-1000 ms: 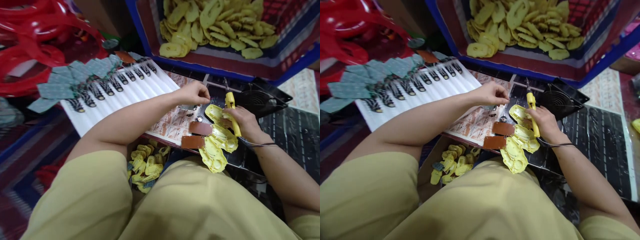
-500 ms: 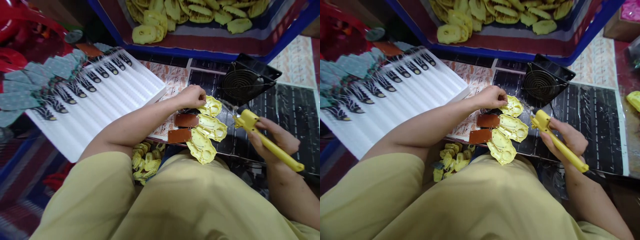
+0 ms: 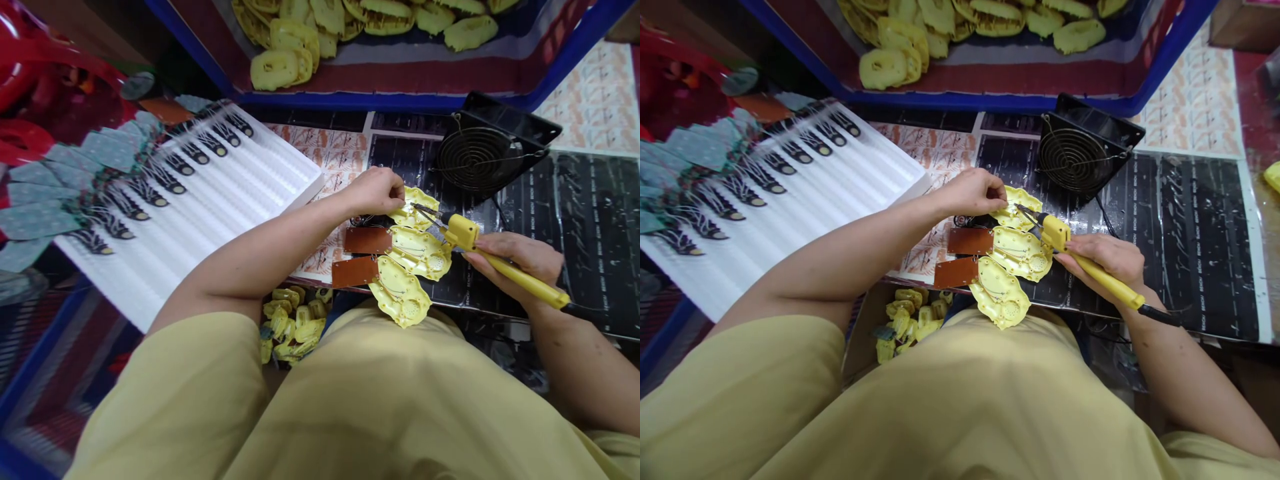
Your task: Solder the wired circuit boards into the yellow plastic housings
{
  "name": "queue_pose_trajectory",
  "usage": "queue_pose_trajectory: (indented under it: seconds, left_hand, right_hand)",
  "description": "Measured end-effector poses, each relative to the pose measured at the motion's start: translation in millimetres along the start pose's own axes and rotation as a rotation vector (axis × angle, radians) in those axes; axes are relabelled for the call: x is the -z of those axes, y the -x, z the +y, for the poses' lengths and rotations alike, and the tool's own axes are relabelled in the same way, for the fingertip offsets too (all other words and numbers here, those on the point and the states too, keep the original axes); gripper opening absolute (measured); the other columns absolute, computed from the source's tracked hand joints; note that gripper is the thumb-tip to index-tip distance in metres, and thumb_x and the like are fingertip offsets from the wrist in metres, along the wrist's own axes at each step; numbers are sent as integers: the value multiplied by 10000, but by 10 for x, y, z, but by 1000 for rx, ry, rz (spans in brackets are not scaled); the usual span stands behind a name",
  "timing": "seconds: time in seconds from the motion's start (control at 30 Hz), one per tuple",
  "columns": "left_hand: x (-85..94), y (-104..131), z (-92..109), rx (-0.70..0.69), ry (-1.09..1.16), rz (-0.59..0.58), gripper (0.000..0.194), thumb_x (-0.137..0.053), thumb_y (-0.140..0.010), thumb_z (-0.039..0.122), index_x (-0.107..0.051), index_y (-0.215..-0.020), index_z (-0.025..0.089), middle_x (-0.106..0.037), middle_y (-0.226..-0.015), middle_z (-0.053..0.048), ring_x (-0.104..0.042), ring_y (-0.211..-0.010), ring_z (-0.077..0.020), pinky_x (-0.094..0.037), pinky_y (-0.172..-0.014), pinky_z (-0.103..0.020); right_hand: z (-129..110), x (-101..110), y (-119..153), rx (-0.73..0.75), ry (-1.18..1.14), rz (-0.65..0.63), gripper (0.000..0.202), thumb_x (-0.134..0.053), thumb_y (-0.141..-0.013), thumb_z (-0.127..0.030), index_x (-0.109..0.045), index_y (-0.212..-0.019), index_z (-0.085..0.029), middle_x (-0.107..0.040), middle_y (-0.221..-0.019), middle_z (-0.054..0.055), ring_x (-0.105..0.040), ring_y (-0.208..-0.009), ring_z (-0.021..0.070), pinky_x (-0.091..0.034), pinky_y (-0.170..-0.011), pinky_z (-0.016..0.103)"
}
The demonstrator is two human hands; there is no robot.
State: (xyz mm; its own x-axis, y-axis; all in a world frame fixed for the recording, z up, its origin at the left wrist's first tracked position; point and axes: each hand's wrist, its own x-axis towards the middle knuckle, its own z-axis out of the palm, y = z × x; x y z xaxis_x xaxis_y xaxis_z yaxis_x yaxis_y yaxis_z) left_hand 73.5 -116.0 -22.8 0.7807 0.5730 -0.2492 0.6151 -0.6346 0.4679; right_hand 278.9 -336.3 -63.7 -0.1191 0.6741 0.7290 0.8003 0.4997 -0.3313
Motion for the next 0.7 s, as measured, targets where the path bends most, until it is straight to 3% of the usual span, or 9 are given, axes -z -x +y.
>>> queue_pose_trajectory:
  seconds: [0.13, 0.27, 0.47, 0.6, 0.7]
  left_hand:
    - [-15, -13, -36, -26, -9, 15, 180, -694, -829, 129, -843, -922, 167, -764, -827, -21, -685, -839, -179, -518, -926, -323]
    - [-23, -26, -68, -49, 0, 18, 149, -708, -826, 142, -837, -896, 169, -753, -804, -13, -689, -837, -173, -523, -914, -311]
    - [-19, -29, -48, -54, -41, 15, 177, -705, -828, 139, -846, -930, 165, -775, -841, -21, -723, -887, -186, -537, -945, -316]
    - [-10, -23, -26, -39, -73, 3, 195, -704, -833, 142, -854, -957, 162, -791, -875, -28, -737, -914, -193, -540, -957, -318]
    - [-7, -23, -28, -48, -73, 9, 195, -696, -830, 148, -853, -944, 164, -791, -871, -29, -742, -926, -196, -544, -952, -317]
  right_hand:
    - [22, 33, -31, 67, 4, -22, 222, -936, -870, -201, -757, -981, -270, -830, -857, -32, -816, -714, 195, -685, -615, 250]
    - [36, 20, -34, 40, 44, 17, 199, -922, -889, -212, -742, -964, -255, -823, -835, -26, -819, -724, 197, -692, -643, 245]
    - [33, 66, -58, 75, 6, -42, 188, -916, -896, -219, -752, -973, -271, -825, -839, -41, -813, -699, 198, -681, -595, 248]
    - [6, 140, 2, -39, 26, 86, 167, -881, -909, -184, -764, -956, -293, -828, -853, -19, -818, -717, 224, -699, -603, 297]
    - [-18, 152, 93, -61, 59, 119, 225, -903, -902, -237, -787, -1090, -281, -846, -927, 3, -820, -718, 226, -708, -623, 295]
